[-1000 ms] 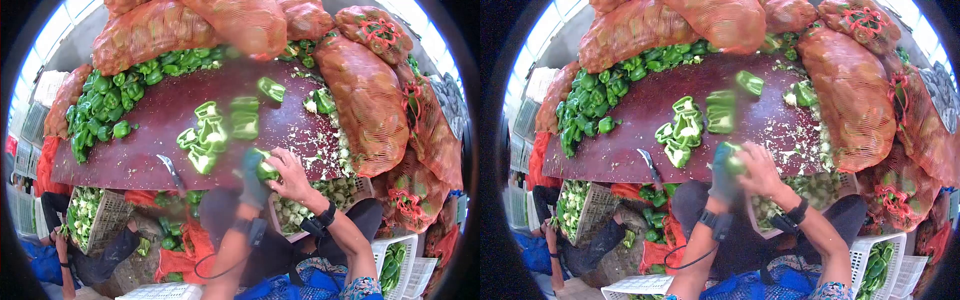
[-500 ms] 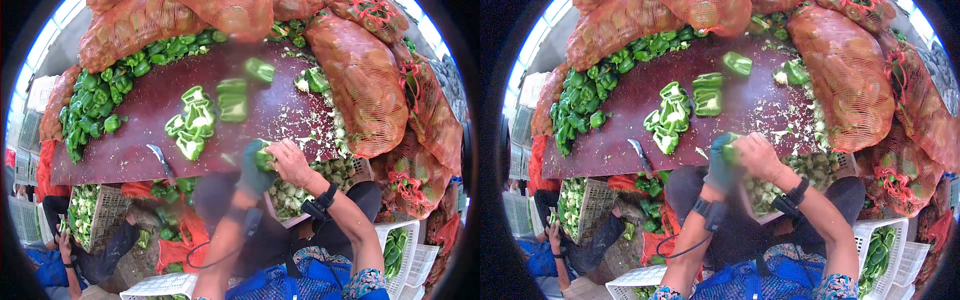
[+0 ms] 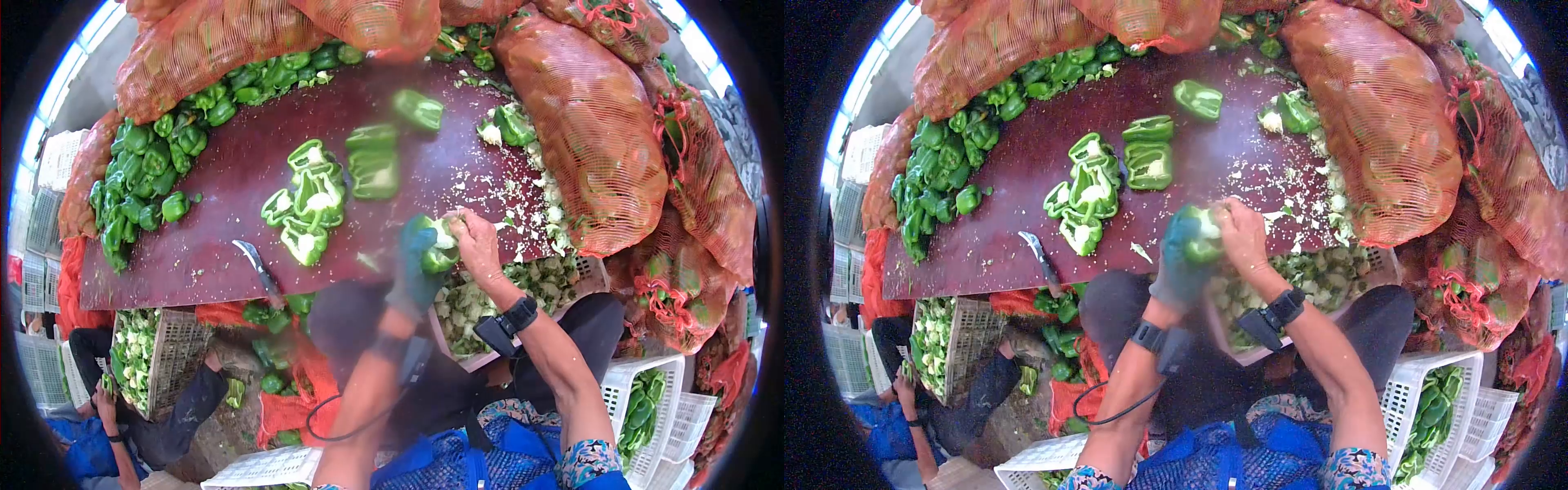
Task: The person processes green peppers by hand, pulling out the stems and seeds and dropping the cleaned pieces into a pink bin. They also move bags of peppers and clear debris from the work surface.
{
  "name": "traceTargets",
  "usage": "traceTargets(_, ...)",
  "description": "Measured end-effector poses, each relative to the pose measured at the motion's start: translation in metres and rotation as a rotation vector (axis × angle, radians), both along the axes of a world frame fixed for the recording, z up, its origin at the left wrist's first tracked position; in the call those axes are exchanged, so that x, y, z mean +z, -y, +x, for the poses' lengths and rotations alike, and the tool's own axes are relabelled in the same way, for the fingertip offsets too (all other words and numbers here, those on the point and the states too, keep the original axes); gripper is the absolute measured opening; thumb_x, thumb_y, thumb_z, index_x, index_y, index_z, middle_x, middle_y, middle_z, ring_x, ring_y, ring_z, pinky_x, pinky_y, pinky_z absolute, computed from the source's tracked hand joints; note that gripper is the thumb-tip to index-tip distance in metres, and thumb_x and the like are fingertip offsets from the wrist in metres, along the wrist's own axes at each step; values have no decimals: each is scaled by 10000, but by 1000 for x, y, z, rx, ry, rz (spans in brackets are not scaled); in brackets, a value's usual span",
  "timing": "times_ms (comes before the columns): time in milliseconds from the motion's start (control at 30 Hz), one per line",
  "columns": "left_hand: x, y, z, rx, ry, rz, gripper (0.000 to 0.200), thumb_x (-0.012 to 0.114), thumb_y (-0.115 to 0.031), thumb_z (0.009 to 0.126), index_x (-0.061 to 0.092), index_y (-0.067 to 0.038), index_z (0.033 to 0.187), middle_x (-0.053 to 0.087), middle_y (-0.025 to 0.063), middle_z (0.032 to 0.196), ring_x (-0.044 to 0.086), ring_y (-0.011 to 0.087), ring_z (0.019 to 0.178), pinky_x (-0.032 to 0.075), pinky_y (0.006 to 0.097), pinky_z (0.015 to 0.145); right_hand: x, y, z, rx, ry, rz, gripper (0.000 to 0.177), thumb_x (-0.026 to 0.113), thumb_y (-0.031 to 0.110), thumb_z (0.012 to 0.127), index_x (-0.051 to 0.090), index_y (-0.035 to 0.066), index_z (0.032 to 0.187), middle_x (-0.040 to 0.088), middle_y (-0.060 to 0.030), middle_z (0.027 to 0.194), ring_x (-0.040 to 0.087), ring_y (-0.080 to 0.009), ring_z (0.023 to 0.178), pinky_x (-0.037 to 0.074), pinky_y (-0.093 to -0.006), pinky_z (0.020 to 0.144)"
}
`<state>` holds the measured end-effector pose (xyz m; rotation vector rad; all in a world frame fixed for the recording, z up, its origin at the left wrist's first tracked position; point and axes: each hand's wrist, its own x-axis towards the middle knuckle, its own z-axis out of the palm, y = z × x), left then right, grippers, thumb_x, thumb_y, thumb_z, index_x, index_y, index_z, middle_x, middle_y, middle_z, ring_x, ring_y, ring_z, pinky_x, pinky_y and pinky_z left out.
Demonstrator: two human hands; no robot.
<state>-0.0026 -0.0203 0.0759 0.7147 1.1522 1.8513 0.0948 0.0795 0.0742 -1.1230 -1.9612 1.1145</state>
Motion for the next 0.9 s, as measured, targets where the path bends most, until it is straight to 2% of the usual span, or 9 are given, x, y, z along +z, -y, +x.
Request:
traceTargets(67, -1, 1, -3, 62, -420, 41, 441, 734, -67, 748, 561, -42, 1153, 614, 105, 1115, 607, 234, 1021, 520, 380, 896, -20, -16, -3, -79, -210, -221, 232, 518, 145, 922, 668, -14, 999, 672, -82, 818, 616, -147, 688, 493, -284, 619)
traceTargets(133, -10, 0, -7, 36, -424, 90, 370, 677, -132, 822, 559, -56, 1164, 616, 99, 1121, 613, 225, 1026, 526, 385, 909, -18, -21, -8, -173, -461, -476, 251, 514, 145, 931, 648, -30, 1049, 685, -85, 889, 632, -148, 712, 512, -276, 605)
traceTargets(233, -15, -3, -12, -151, 492, 131, 316, 610, -152, 873, 556, -57, 1169, 615, 99, 1107, 618, 213, 1014, 525, 369, 903, -11, -34, -6, -248, -568, -651, 289, 522, 167, 942, 599, 12, 1173, 686, -68, 937, 640, -147, 720, 534, -284, 613)
traceTargets(300, 26, 7, -10, -179, 937, 169, 338, 625, -42, 829, 550, -25, 1158, 614, 103, 1061, 621, 204, 969, 520, 337, 862, -23, -54, -4, -273, -274, -14, 249, 521, 195, 949, 616, 50, 1127, 681, -85, 917, 641, -195, 701, 518, -336, 601)
traceTargets(333, 25, 8, -11, -167, 851, 173, 328, 625, -22, 824, 557, -20, 1145, 615, 105, 1062, 624, 207, 966, 518, 338, 861, -31, -60, -6, -273, -159, 483, 222, 526, 199, 941, 630, 51, 1071, 671, -107, 887, 642, -236, 685, 507, -374, 590)
traceTargets(433, 26, 10, -9, -134, 655, 204, 305, 626, 18, 811, 576, -7, 1111, 616, 107, 1071, 626, 210, 970, 508, 341, 866, 33, -25, 2, -211, -68, 633, 243, 521, 246, 941, 650, 49, 1003, 682, -120, 820, 644, -317, 634, 510, -437, 610)
traceTargets(533, 14, 9, -12, -82, 426, 217, 285, 633, -6, 817, 588, 0, 1099, 612, 108, 1099, 615, 210, 1004, 490, 337, 887, 69, 26, 6, 245, 262, 280, 217, 583, 221, 892, 648, 46, 1002, 653, -171, 732, 651, -358, 656, 513, -466, 627)
traceTargets(633, 1, 5, -13, 4, 58, 159, 308, 623, -76, 849, 569, 0, 1143, 606, 102, 1143, 596, 204, 1033, 478, 322, 908, 57, 45, -11, 256, 546, 367, 186, 600, 184, 848, 639, 35, 952, 626, -212, 668, 634, -409, 627, 504, -501, 619)
traceTargets(900, 2, 16, -14, 1, -116, -9, 489, 550, -177, 918, 438, -10, 1364, 578, 55, 1178, 559, 137, 1044, 465, 292, 957, 35, 19, -17, 540, 590, 218, 249, 668, 219, 737, 689, 33, 901, 675, -222, 806, 673, -406, 792, 548, -468, 730)
